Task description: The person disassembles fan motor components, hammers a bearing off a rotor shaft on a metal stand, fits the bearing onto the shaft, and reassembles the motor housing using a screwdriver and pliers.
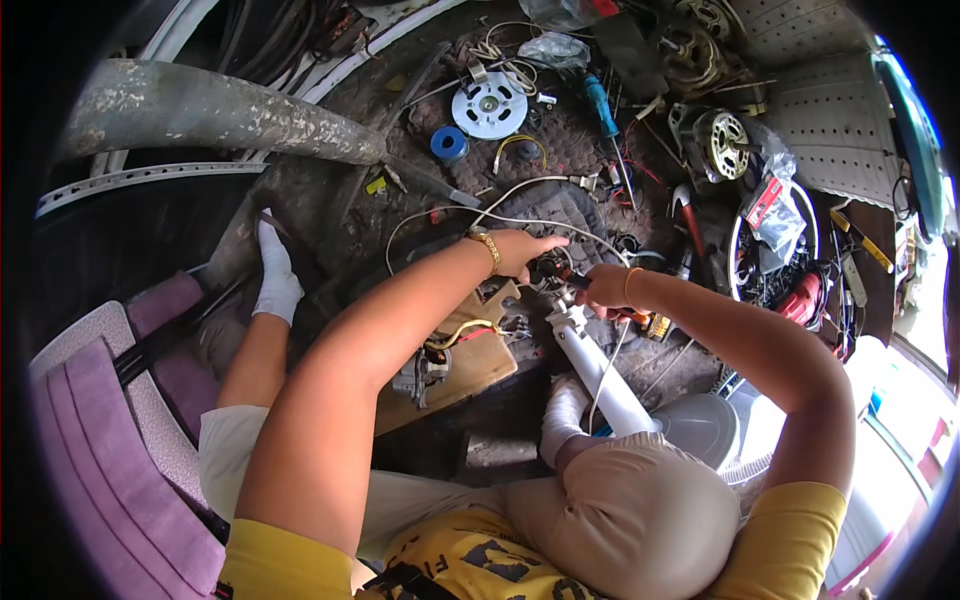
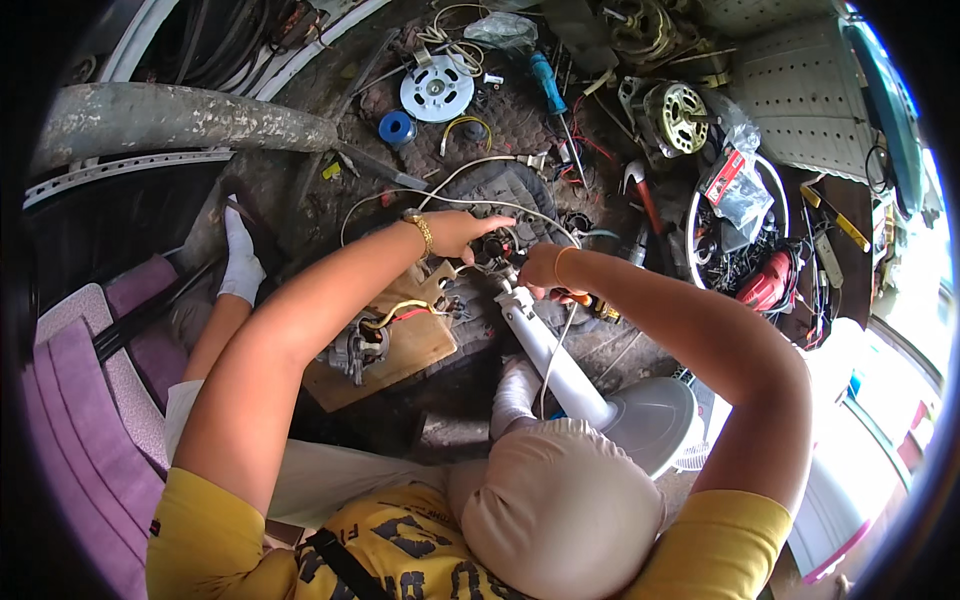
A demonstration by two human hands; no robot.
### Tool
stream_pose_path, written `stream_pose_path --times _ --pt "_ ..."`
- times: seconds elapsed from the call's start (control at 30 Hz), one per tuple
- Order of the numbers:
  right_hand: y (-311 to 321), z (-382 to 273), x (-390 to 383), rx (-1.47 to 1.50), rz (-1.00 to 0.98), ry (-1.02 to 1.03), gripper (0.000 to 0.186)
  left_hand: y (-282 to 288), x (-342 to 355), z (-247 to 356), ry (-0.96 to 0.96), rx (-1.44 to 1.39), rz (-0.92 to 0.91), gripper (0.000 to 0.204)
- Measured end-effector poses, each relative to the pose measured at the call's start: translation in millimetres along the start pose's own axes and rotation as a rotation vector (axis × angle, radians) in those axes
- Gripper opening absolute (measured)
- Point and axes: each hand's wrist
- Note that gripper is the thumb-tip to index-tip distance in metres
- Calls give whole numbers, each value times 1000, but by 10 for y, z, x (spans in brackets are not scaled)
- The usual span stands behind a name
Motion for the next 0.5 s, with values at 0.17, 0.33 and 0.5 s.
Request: stream_pose_path --times 0.17,0.33,0.5 --pt "-60 110 -21 22 63 151 55 4 17 13 21 74 -37 104" --pt "-57 251 77 93 34 145 35 88 35 125 10 128 -76 107" --pt "-323 359 168 -63 269 430 28 17 -24 -46 -23 72 -30 105"
Point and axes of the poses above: each hand's wrist, its own x-axis towards the middle knuckle, its own y-axis out of the back of the hand, z = x × y, and after that the axes turned 15 degrees about z, right-handed
